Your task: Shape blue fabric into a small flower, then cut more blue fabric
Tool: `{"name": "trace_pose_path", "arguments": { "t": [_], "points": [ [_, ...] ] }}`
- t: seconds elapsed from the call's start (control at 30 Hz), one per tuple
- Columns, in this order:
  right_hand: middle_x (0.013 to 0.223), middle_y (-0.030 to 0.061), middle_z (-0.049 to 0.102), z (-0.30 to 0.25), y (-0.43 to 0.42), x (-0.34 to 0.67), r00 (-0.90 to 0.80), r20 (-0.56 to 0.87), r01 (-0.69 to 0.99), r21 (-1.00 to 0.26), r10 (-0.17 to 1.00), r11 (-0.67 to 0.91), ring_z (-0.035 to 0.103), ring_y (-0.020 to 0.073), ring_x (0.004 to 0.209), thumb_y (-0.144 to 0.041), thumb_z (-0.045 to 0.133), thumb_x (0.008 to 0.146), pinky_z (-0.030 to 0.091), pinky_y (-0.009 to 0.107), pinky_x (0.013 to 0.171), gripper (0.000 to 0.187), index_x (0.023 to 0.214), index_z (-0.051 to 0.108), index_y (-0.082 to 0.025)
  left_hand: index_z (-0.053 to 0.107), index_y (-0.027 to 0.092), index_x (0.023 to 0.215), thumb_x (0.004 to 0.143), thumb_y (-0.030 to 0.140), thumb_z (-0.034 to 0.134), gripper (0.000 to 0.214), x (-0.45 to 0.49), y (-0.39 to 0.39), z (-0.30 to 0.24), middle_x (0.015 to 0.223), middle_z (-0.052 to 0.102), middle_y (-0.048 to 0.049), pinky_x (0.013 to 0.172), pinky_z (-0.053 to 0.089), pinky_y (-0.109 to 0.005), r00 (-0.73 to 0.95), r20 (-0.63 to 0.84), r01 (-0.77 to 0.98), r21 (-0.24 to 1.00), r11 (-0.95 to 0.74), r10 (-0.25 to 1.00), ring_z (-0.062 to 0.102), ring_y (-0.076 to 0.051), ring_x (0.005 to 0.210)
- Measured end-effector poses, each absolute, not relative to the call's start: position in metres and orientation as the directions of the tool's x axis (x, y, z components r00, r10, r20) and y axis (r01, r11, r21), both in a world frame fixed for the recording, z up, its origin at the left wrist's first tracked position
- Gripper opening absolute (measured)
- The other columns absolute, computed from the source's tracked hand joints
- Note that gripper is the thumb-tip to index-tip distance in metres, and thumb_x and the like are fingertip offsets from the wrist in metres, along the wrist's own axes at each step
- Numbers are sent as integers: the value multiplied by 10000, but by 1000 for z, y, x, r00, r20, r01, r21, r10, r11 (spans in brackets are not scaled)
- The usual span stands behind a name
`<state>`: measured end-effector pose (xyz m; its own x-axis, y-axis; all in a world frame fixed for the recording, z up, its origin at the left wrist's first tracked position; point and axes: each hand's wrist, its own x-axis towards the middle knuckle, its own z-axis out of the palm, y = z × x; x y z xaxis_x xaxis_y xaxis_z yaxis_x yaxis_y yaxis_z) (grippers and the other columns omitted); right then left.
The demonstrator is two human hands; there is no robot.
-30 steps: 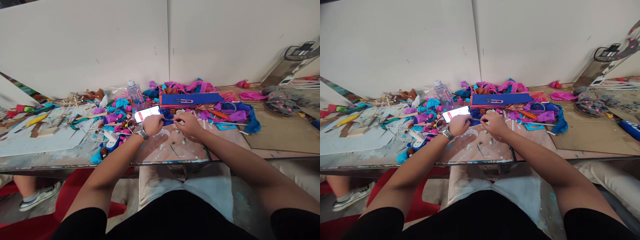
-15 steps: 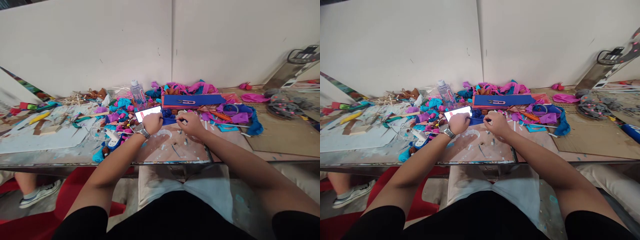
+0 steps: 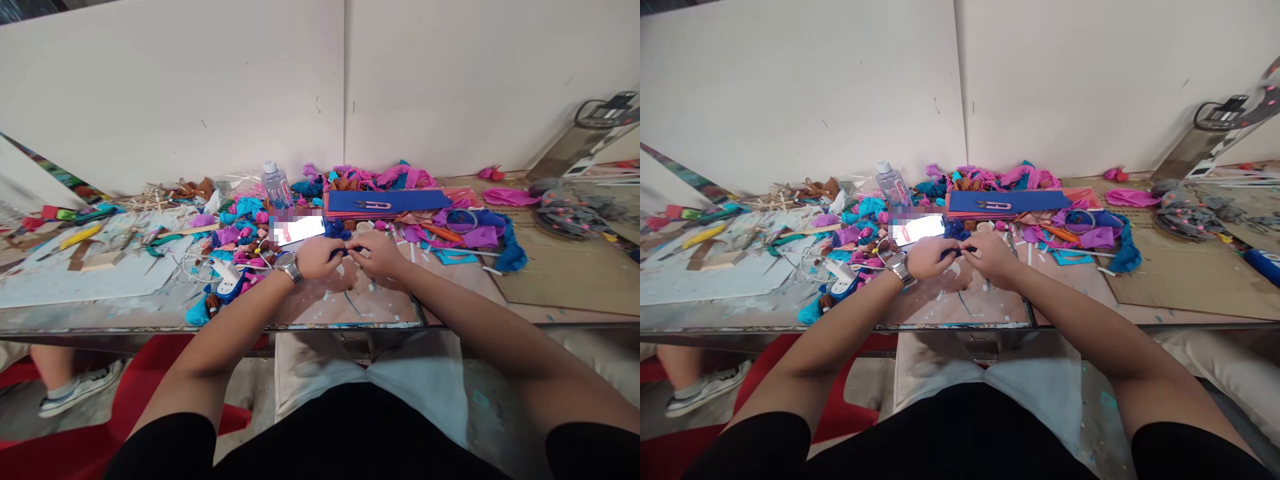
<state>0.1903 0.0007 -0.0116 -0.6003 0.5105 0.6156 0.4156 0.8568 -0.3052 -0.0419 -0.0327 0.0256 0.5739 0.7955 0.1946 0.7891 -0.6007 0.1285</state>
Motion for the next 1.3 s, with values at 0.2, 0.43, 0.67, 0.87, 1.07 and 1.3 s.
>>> {"name": "trace_pose_path", "arguments": {
  "t": [0.2, 0.43, 0.67, 0.87, 1.07, 1.3],
  "points": [
    [956, 77, 812, -10, -1, 190, -648, 607, 390, -254, 460, 885, 701, 264, 914, -300, 635, 999, 471, 408, 827, 163, 1037, 773, -223, 792, 208, 1025, 943, 281, 548, 268, -44, -28, 22, 897, 802, -57, 720, 422, -313, 629, 216, 691, 284, -665, 746, 699, -194, 766],
    [974, 77, 824, -14, 3, 190, -636, 620, 404, -242, 460, 882, 720, 273, 943, -312, 638, 1010, 492, 424, 856, 154, 1043, 771, -243, 735, 168, 845, 973, 286, 557, 249, -44, -28, 26, 784, 800, -23, 701, 458, -251, 620, 105, 550, 649, -526, 778, 688, -135, 679],
    [1011, 75, 829, -12, 2, 190, -615, 658, 411, -202, 434, 889, 722, 266, 941, -323, 614, 1029, 486, 443, 892, 173, 1061, 769, -253, 698, 128, 885, 949, 411, 665, 292, -43, -24, 20, 772, 793, -90, 679, 547, -254, 587, -35, 377, 896, -235, 809, 739, -159, 667],
    [973, 62, 822, -9, 1, 190, -605, 688, 405, -167, 401, 899, 712, 256, 920, -316, 604, 1038, 470, 440, 903, 165, 1039, 757, -254, 710, 111, 937, 852, 510, 823, 424, -47, -23, 26, 830, 799, -113, 732, 620, -301, 612, -133, 259, 965, -39, 779, 765, -176, 696],
    [965, 64, 807, -12, 3, 192, -589, 679, 425, -201, 438, 883, 705, 268, 923, -316, 625, 1010, 475, 443, 909, 135, 1028, 744, -254, 747, 113, 1041, 857, 535, 824, 467, -52, -21, 30, 962, 822, -126, 799, 629, -308, 668, -137, 215, 977, -13, 732, 776, -178, 774],
    [1006, 72, 832, -13, 3, 191, -606, 665, 395, -226, 438, 890, 732, 273, 948, -294, 630, 994, 488, 459, 926, 171, 1085, 771, -258, 757, 114, 991, 877, 469, 805, 376, -50, -20, 27, 915, 825, -116, 788, 613, -280, 617, -115, 285, 955, -86, 779, 786, -180, 774]
  ]
}}
